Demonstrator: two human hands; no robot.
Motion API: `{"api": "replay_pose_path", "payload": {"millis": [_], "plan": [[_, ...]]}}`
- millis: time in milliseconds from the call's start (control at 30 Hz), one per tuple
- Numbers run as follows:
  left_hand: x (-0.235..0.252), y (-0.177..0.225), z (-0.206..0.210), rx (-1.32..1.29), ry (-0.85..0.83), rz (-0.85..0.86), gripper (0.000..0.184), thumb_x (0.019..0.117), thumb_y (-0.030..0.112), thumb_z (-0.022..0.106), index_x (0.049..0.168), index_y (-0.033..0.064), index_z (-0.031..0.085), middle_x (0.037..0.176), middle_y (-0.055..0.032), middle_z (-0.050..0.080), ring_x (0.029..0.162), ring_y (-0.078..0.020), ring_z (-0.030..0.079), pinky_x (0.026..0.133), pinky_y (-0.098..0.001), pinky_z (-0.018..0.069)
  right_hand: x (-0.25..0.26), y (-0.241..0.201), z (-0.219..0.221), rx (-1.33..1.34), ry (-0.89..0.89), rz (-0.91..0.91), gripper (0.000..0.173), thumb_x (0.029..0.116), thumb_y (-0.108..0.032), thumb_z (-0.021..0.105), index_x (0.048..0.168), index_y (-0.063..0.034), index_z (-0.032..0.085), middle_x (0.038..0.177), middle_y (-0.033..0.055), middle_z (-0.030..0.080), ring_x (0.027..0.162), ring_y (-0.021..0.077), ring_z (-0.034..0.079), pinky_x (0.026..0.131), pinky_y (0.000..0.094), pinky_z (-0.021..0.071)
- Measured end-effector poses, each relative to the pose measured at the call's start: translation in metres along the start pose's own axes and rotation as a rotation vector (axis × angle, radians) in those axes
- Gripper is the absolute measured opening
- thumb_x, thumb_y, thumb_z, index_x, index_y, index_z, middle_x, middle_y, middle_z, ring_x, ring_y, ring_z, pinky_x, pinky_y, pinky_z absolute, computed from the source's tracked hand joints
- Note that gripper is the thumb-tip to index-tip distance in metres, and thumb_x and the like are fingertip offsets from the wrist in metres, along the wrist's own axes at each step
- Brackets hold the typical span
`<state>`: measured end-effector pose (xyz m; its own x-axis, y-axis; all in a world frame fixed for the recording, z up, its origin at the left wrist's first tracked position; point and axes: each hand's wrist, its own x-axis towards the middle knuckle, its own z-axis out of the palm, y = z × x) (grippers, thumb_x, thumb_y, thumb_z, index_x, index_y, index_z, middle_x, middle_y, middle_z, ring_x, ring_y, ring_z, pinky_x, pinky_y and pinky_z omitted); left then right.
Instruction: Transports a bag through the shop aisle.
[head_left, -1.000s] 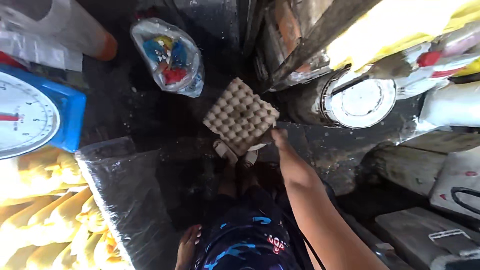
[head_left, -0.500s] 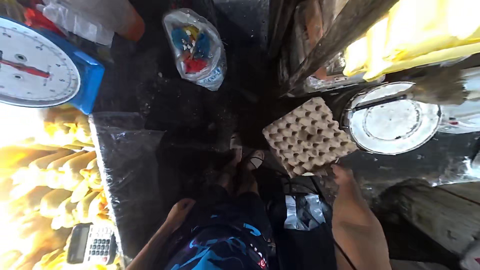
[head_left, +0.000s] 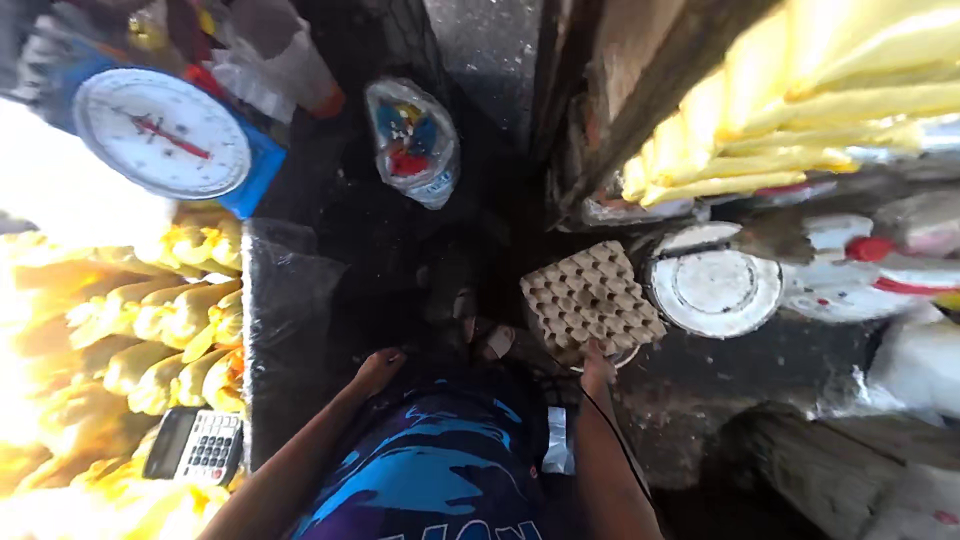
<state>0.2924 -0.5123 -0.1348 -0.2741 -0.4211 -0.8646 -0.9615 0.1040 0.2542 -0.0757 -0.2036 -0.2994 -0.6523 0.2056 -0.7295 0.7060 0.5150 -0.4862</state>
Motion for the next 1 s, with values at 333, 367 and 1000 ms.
{"api": "replay_pose_path", "payload": {"millis": [333,367,1000], "plan": [[0.035,-0.024,-0.046,-0.322,0.125,0.067,0.037,0.1069,0.036,0.052,0.126,0.0082,0.068,0.116,-0.0134,0.07,0.099,-0.0219,0.069,0.093,-0.0446,0.0549,-0.035,-0.03,-0.029,0.086,-0.223,0.036,0.039,0.1006,-0.036,0.063,0.117,-0.0006,0.064,0.099,0.0119,0.067,0.084,0.0197,0.065,0.074,0.0395,0.0575],[0.042,-0.028,-0.051,-0.357,0.119,0.043,0.037,0.107,0.036,0.051,0.126,0.0087,0.067,0.115,-0.0127,0.07,0.097,-0.021,0.069,0.091,-0.0438,0.0558,-0.037,-0.026,-0.032,0.063,-0.206,0.027,0.041,0.1009,-0.038,0.062,0.117,-0.0012,0.066,0.1,0.0119,0.069,0.085,0.0201,0.065,0.075,0.0406,0.0579],[0.262,0.023,-0.253,-0.733,0.066,-0.261,0.045,0.1082,0.029,0.052,0.141,-0.0017,0.054,0.13,-0.0231,0.062,0.111,-0.0286,0.064,0.096,-0.0431,0.0535,-0.079,-0.342,0.276,-0.997,-0.483,-0.224,0.037,0.1051,-0.02,0.055,0.137,-0.0016,0.06,0.129,0.0224,0.066,0.112,0.0348,0.068,0.097,0.0531,0.0546]]}}
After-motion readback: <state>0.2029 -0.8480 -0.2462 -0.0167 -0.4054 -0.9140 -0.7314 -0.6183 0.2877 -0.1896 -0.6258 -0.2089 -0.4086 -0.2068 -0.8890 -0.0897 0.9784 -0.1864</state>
